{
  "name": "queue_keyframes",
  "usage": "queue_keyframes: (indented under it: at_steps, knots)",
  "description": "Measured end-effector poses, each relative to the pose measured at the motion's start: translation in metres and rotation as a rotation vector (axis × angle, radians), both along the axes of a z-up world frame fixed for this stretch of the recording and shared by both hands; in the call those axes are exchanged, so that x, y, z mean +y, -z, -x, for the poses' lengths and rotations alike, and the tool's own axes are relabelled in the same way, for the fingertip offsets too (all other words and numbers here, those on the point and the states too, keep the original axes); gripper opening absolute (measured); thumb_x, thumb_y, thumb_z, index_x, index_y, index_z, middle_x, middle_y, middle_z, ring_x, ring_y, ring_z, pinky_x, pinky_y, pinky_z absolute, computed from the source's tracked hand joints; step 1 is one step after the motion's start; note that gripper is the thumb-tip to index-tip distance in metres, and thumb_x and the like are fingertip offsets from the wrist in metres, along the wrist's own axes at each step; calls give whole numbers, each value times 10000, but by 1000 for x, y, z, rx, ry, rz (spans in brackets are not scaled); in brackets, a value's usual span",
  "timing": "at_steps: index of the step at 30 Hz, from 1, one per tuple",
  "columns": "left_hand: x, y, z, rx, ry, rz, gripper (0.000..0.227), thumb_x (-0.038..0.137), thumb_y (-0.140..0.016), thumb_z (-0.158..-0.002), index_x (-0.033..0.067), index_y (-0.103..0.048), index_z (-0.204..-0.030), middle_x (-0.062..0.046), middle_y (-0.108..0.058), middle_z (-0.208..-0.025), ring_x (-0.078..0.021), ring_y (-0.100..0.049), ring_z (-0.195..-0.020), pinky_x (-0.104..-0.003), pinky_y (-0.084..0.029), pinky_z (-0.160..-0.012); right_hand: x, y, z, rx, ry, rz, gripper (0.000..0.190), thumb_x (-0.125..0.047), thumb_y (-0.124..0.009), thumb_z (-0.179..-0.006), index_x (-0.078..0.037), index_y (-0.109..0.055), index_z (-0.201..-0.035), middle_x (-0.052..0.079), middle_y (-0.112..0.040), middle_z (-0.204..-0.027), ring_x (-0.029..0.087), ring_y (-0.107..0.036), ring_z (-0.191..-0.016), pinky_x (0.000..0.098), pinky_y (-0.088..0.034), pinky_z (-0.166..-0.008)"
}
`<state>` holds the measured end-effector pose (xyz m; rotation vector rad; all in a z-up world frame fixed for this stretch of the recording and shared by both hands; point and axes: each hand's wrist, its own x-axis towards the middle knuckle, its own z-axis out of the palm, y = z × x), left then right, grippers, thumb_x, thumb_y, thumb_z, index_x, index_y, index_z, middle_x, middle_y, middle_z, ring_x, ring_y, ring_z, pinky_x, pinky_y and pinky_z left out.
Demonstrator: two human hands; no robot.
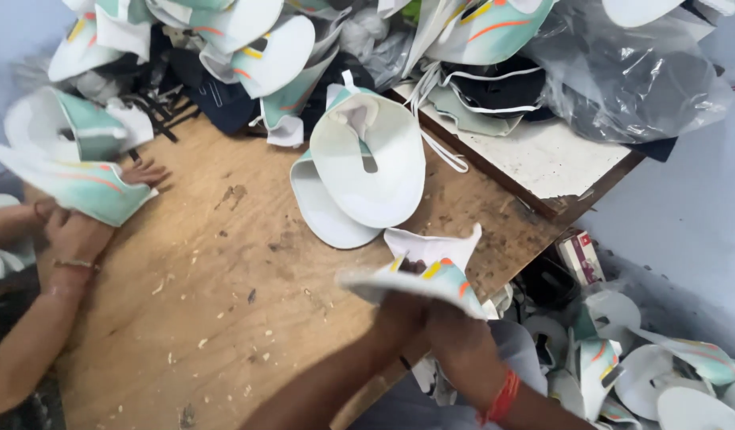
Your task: Assembling and checking shoe upper components at a workbench.
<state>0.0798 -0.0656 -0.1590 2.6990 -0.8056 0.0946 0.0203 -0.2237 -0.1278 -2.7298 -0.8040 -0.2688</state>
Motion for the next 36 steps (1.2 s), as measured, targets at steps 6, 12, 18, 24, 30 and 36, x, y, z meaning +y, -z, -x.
queue_keyframes:
  at_steps: [6, 12, 18, 24, 30, 36]
  knots:
    - [-5, 25, 10, -209, -11, 116, 639, 402, -575, -962, -9, -438, -1433, -277, -440, -1515, -440, -377, -1442, -544, -293, -1169, 15, 1, -38, 163, -38, 40, 353, -149, -559, -880, -66, -640, -1212, 182, -665, -1219, 348, -629, -1146, 465, -496, -989]
    - [-18, -22, 6, -23, -30, -117, 778, 371, -530, -949, -94, -343, -1543, -323, -395, -1570, -434, -388, -1446, -467, -334, -1164, -57, -6, -111, -111, -2, 139, 295, -106, -504, -906, -47, -619, -1171, 189, -699, -1095, 357, -714, -947, 462, -577, -791]
    - [-28, -41, 10, 29, -74, -75, 947, 589, -543, -952, -163, -329, -1486, -330, -430, -1482, -442, -433, -1378, -472, -376, -1125, -63, -19, -118, -27, -30, 338, 258, -102, -483, -941, -7, -585, -1158, 194, -672, -1101, 356, -698, -961, 467, -577, -800]
    - [-36, -52, 21, -37, -119, -19, 983, 614, -576, -921, -168, -333, -1464, -332, -417, -1477, -455, -418, -1373, -484, -361, -1124, -66, -43, -87, 115, -34, 238, 339, -264, -621, -895, -39, -609, -1148, 212, -651, -1118, 379, -685, -925, 492, -563, -765]
    - [-28, -21, 15, -283, -46, -221, 835, 484, -617, -918, -108, -394, -1463, -276, -446, -1535, -397, -433, -1421, -440, -364, -1150, -61, -21, -79, -7, 105, 64, 367, -301, -637, -895, -7, -637, -1115, 217, -691, -1021, 389, -693, -917, 507, -556, -760]
    - [-44, -56, 19, -56, -105, -26, 602, 440, -580, -984, 26, -507, -1414, -262, -516, -1414, -468, -441, -1349, -613, -334, -1106, -18, 20, -88, 104, 328, 35, 256, -224, -543, -952, -33, -689, -1040, 204, -719, -1039, 381, -709, -947, 496, -556, -821]
